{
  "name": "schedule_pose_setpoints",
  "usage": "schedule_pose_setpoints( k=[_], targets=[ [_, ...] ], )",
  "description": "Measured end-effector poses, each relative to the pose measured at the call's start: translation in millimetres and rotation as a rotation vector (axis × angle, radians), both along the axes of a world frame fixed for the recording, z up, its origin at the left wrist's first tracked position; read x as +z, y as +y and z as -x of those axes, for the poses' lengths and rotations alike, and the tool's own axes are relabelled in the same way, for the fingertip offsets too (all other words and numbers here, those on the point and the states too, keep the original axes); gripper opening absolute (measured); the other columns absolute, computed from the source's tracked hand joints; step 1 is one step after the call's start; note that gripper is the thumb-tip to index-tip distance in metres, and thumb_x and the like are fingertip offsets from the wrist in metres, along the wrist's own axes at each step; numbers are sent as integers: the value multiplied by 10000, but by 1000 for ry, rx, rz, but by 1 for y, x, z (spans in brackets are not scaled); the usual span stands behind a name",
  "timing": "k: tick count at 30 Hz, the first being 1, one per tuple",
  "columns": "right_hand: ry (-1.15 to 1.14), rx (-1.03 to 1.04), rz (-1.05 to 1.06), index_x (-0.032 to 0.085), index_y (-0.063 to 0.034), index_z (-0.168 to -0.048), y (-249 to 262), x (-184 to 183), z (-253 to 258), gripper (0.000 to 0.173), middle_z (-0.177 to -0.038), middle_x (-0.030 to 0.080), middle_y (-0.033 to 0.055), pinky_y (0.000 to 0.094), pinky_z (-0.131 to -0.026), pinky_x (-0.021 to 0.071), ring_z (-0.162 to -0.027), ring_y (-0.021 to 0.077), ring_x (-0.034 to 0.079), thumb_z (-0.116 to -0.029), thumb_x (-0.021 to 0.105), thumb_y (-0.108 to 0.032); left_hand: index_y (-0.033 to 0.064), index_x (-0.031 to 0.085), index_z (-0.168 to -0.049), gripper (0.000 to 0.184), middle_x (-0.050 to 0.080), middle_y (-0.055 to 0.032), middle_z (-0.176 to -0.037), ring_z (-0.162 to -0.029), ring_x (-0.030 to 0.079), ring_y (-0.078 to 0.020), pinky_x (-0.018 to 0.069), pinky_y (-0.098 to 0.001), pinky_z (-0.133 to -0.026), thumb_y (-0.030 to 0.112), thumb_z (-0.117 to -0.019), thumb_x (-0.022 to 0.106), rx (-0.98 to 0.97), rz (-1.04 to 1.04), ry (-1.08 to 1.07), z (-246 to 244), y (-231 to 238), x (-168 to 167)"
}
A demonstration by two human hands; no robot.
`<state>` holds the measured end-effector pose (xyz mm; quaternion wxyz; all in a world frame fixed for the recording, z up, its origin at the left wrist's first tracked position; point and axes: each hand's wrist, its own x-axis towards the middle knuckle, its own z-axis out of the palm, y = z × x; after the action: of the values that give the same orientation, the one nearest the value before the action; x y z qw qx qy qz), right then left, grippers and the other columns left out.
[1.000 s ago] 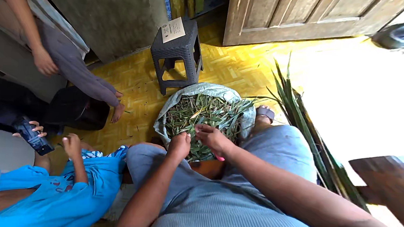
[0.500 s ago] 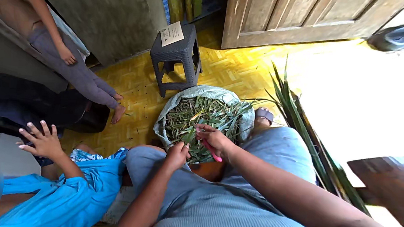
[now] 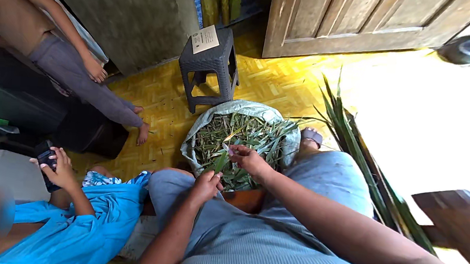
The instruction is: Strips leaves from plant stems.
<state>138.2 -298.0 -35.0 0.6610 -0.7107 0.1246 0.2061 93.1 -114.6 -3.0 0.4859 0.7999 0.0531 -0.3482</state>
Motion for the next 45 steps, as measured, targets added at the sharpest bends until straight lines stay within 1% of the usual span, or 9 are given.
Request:
schedule_pose_setpoints(
  k=[9, 12, 15, 17, 18, 21, 30, 36, 45],
  targets=[
    [-15, -41, 73, 553, -33, -1423, -5, -3, -7, 375, -1220, 646, 173, 368, -847, 491, -950, 191, 604, -1055, 571, -105, 5, 551, -1383, 362, 632, -19, -853, -567, 478, -47, 429, -219, -560, 176, -1137, 347, -23, -28, -1, 7, -2, -1],
    [24, -86, 3, 571, -70, -1400, -13, -8, -14, 347, -1033, 638, 78, 264, -660, 439, -725, 88, 515, -1058, 577, -128, 8, 551, -1380, 363, 641, -19, -859, -563, 479, -44, 425, -216, -553, 189, -1138, 351, -18, -14, 15, 9, 3, -4],
    [89, -55, -57, 548, -70, -1407, -12, -5, -9, 349, -958, 624, 57, 235, -597, 423, -660, 74, 504, -1061, 560, -116, 9, 561, -1374, 366, 638, -24, -871, -587, 499, -61, 446, -233, -580, 195, -1139, 351, -36, -81, -16, 8, 4, -7],
    [117, -8, -64, 528, -67, -1425, -5, -1, -2, 365, -955, 625, 64, 241, -606, 430, -671, 84, 516, -1063, 546, -101, 1, 571, -1378, 384, 672, -87, -968, -744, 595, -144, 509, -315, -735, 205, -1139, 350, -108, -238, -125, 7, 1, -7],
    [128, 2, -68, 532, -65, -1424, -2, 0, 1, 366, -953, 630, 65, 241, -607, 431, -674, 85, 521, -1061, 548, -98, -18, 559, -1407, 405, 696, -154, -1059, -911, 662, -229, 529, -392, -889, 201, -1136, 354, -140, -311, -174, 6, -1, -6],
    [180, 10, -101, 532, -68, -1428, 4, 1, 6, 368, -975, 633, 65, 227, -606, 442, -679, 81, 536, -1060, 543, -85, -14, 428, -1536, 467, 618, -254, -1366, -1280, 610, -356, 444, -494, -1123, 216, -1138, 344, -227, -487, -229, 7, -9, -2],
    [237, -67, -119, 553, -73, -1398, 9, -2, 5, 345, -928, 606, 59, 214, -575, 425, -645, 77, 515, -1053, 553, -82, 70, 313, -1616, 510, 552, -215, -1465, -1211, 650, -373, 525, -507, -1010, 256, -1142, 322, -343, -758, -244, 13, -22, -1],
    [243, -113, -112, 562, -61, -1379, 8, -5, 3, 338, -898, 597, 59, 212, -555, 409, -624, 76, 497, -1041, 572, -75, 79, 285, -1628, 512, 535, -206, -1487, -1194, 659, -364, 533, -498, -995, 228, -1139, 321, -374, -787, -233, 15, -24, 1],
    [188, -138, -71, 553, -60, -1404, -2, -17, -7, 364, -1011, 618, 87, 261, -646, 446, -717, 103, 521, -1041, 576, -84, 84, 300, -1624, 506, 550, -210, -1471, -1193, 660, -368, 535, -505, -990, 219, -1137, 325, -373, -763, -237, 21, -18, 0]
  ],
)
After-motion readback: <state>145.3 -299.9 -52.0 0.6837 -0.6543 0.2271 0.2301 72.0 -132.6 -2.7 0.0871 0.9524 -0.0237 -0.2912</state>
